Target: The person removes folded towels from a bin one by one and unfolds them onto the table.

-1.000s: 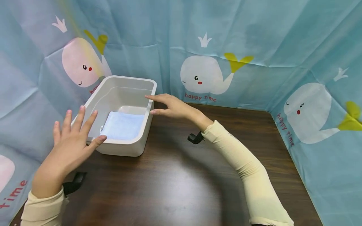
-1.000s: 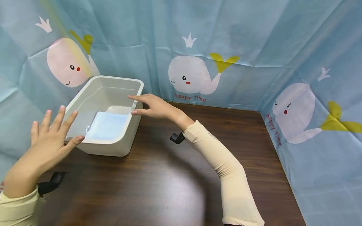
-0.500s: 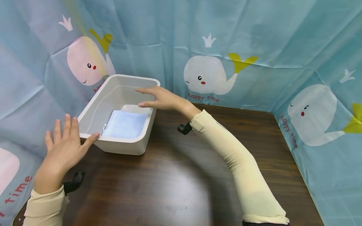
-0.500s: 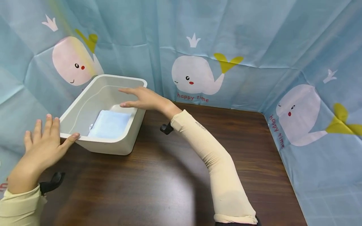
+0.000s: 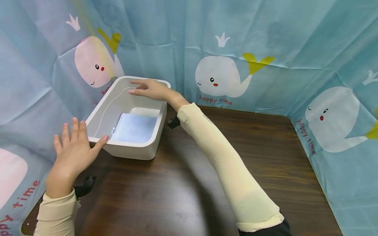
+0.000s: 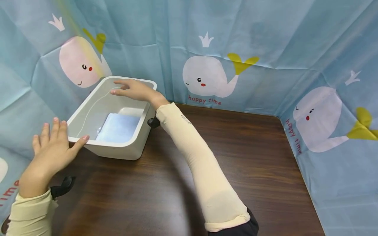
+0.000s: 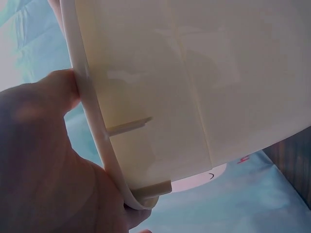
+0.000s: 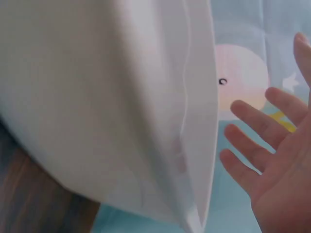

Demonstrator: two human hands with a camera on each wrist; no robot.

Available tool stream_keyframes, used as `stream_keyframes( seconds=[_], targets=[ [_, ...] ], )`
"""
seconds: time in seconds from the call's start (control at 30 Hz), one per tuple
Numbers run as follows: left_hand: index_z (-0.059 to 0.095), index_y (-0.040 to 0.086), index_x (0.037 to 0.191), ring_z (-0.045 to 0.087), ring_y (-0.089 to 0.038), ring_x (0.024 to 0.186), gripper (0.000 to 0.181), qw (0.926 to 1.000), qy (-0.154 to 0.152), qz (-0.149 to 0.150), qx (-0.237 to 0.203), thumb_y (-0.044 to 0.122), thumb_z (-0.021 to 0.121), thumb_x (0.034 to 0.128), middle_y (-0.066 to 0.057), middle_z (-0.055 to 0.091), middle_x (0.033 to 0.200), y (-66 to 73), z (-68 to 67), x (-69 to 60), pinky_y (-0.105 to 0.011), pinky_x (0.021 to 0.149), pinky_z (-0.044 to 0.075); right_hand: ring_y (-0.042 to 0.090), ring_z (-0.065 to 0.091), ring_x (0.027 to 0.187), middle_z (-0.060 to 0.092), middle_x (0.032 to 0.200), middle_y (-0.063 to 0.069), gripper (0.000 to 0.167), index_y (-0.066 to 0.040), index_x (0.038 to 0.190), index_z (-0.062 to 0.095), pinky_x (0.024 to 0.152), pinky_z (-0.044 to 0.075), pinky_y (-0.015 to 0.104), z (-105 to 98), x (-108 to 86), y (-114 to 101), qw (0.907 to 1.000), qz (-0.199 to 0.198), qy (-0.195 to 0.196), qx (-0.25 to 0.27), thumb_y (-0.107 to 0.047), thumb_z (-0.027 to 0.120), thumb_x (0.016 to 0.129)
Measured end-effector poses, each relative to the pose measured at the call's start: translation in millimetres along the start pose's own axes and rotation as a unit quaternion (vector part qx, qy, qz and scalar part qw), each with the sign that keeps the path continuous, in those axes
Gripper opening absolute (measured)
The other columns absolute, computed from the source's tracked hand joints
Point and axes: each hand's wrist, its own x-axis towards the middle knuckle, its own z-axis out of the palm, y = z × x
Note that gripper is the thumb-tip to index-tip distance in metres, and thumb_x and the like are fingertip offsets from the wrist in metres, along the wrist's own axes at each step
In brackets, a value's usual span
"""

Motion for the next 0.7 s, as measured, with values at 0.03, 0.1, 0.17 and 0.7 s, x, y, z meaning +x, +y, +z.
stream_keyframes(
  seconds=[0.03,0.1,0.17,0.7],
  targets=[
    [-0.005,-0.009,0.154,-0.023,-0.053,0.147,0.101,1.0000,0.001,0.001,-0.001,0.066,0.033,0.0978,-0.031,-0.019,0.160,0.5,0.0,0.0,-0.075,0.110,-0.017,0.005,0.049,0.136,0.052,0.149,-0.008,0.064,-0.032,0.153,0.036,0.110,0.041,0.021,0,3.5,-2,0.9997,0.009,0.003,0.022,-0.054,0.055,0.096],
    [-0.006,-0.009,0.154,-0.023,-0.053,0.147,0.102,1.0000,0.001,0.001,-0.001,0.066,0.033,0.0978,-0.031,-0.019,0.160,1.2,-0.6,-0.2,-0.074,0.110,-0.017,0.005,0.047,0.137,0.049,0.151,-0.011,0.062,-0.031,0.152,0.038,0.110,0.040,0.021,1,10.1,-5,0.9979,0.024,0.011,0.059,-0.052,0.055,0.096],
    [-0.006,-0.009,0.154,-0.023,-0.053,0.147,0.102,1.0000,0.000,0.002,-0.001,0.066,0.033,0.0978,-0.031,-0.020,0.160,1.5,-1.2,-0.4,-0.075,0.110,-0.018,0.005,0.046,0.138,0.046,0.153,-0.012,0.061,-0.029,0.151,0.041,0.110,0.040,0.021,4,16.7,-7,0.9955,0.036,0.025,0.084,-0.052,0.054,0.097],
    [-0.002,-0.010,0.154,-0.020,-0.053,0.148,0.101,1.0000,0.008,-0.004,-0.004,0.066,0.035,0.0977,-0.030,-0.016,0.161,9.5,-0.3,-16.3,-0.076,0.110,-0.015,0.016,0.053,0.135,0.057,0.146,0.000,0.053,-0.015,0.139,0.058,0.110,0.044,0.027,71,41.0,-7,0.9566,0.155,0.128,0.211,-0.037,0.069,0.092]
  ],
)
